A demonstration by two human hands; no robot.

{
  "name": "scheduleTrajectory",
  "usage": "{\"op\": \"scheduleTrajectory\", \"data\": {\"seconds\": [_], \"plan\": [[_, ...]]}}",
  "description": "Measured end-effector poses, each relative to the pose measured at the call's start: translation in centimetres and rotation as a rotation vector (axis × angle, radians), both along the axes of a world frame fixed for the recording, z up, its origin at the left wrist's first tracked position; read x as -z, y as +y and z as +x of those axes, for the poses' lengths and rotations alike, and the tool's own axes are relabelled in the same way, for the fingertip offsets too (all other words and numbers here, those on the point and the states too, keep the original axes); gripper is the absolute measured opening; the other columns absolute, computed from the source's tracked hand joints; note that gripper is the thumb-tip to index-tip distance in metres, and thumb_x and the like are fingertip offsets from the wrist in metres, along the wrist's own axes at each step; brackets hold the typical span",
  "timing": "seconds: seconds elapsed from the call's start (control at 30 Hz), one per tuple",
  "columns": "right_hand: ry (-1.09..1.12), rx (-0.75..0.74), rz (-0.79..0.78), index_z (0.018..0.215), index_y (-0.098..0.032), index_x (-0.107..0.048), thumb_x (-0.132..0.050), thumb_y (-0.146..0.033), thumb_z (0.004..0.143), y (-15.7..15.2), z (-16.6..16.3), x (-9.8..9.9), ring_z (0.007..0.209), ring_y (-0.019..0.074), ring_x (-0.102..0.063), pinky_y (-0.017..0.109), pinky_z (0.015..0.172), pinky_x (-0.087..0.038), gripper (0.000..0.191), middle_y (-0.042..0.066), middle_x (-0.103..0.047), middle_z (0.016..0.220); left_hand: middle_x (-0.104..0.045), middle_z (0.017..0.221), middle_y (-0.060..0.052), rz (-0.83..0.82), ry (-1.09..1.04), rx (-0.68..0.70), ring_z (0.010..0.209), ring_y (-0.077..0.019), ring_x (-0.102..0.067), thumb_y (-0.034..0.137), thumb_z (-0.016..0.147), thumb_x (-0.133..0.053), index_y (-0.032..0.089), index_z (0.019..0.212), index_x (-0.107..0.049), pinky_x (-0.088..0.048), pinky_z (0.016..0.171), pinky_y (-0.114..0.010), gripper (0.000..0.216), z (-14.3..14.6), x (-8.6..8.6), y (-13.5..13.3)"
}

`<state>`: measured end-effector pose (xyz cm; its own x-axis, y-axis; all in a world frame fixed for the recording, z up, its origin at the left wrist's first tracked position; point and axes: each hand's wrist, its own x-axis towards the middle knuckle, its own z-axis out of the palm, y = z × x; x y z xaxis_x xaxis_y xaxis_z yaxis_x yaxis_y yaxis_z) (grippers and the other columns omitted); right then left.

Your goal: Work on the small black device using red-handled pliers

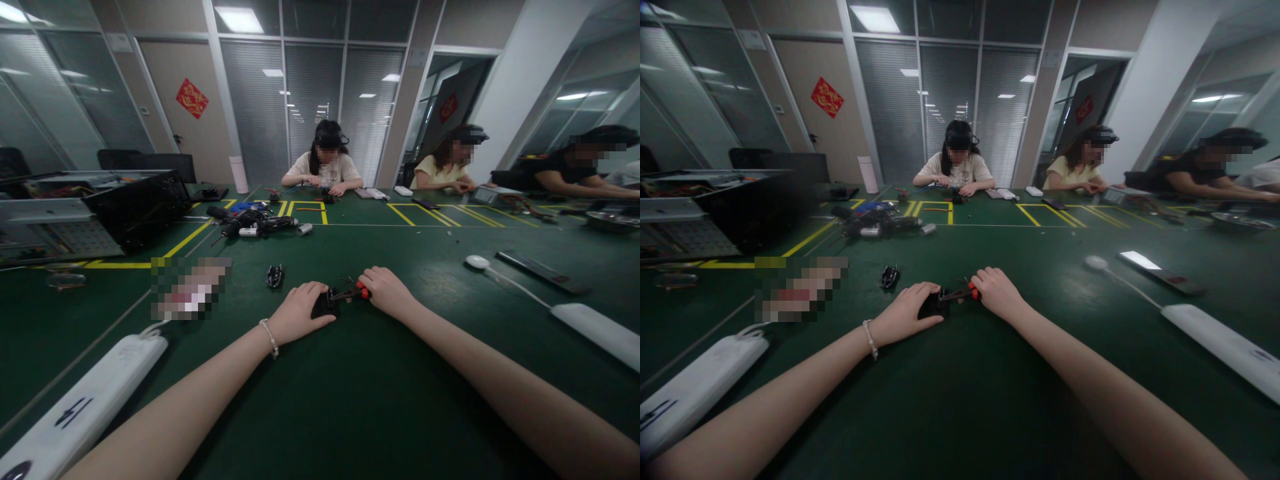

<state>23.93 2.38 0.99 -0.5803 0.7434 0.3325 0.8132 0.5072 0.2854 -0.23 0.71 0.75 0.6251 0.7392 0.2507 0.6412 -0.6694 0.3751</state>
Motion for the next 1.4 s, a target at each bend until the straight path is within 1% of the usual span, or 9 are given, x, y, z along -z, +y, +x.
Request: {"op": "scheduleTrajectory", "data": {"seconds": [0.2,1.07,1.2,1.4], "plan": [[-0.016,0.001,-0.010,0.084,-0.013,-0.056,-0.044,-0.004,0.068,0.13,0.08,0.13,0.076,0.0175,-0.045,0.028,0.068,-0.032,0.023,0.008,-0.055,0.083,-0.048,0.116,-0.007,0.023,-0.002,0.007,0.106,-0.0249,-0.046,0.050,0.076,-0.053,0.020,0.115,-0.040,-0.036,0.089,-0.039,0.051,0.02,0.16,0.02],[0.003,0.007,0.004,0.085,-0.013,-0.056,-0.043,-0.006,0.071,0.01,-0.05,0.05,0.076,0.0174,-0.046,0.028,0.068,-0.033,0.021,0.008,-0.055,0.083,-0.048,0.118,-0.007,-0.006,0.003,0.003,0.106,-0.0249,-0.046,0.052,0.076,-0.052,0.021,0.117,-0.040,-0.036,0.089,-0.040,0.052,-0.08,0.05,0.12],[-0.018,0.018,0.017,0.083,-0.013,-0.056,-0.043,-0.005,0.070,-0.01,-0.10,0.04,0.075,0.0179,-0.046,0.029,0.068,-0.032,0.021,0.008,-0.055,0.082,-0.048,0.116,-0.007,-0.003,0.006,0.001,0.106,-0.0247,-0.046,0.051,0.075,-0.052,0.022,0.115,-0.041,-0.036,0.088,-0.039,0.051,-0.02,0.00,0.08],[-0.015,0.014,0.014,0.084,-0.013,-0.056,-0.044,-0.005,0.069,-0.08,-0.06,0.05,0.075,0.0175,-0.046,0.028,0.068,-0.032,0.021,0.008,-0.055,0.082,-0.048,0.117,-0.007,-0.004,-0.005,0.006,0.106,-0.0244,-0.046,0.051,0.076,-0.052,0.021,0.115,-0.041,-0.036,0.089,-0.039,0.051,0.04,-0.07,-0.01]]}}
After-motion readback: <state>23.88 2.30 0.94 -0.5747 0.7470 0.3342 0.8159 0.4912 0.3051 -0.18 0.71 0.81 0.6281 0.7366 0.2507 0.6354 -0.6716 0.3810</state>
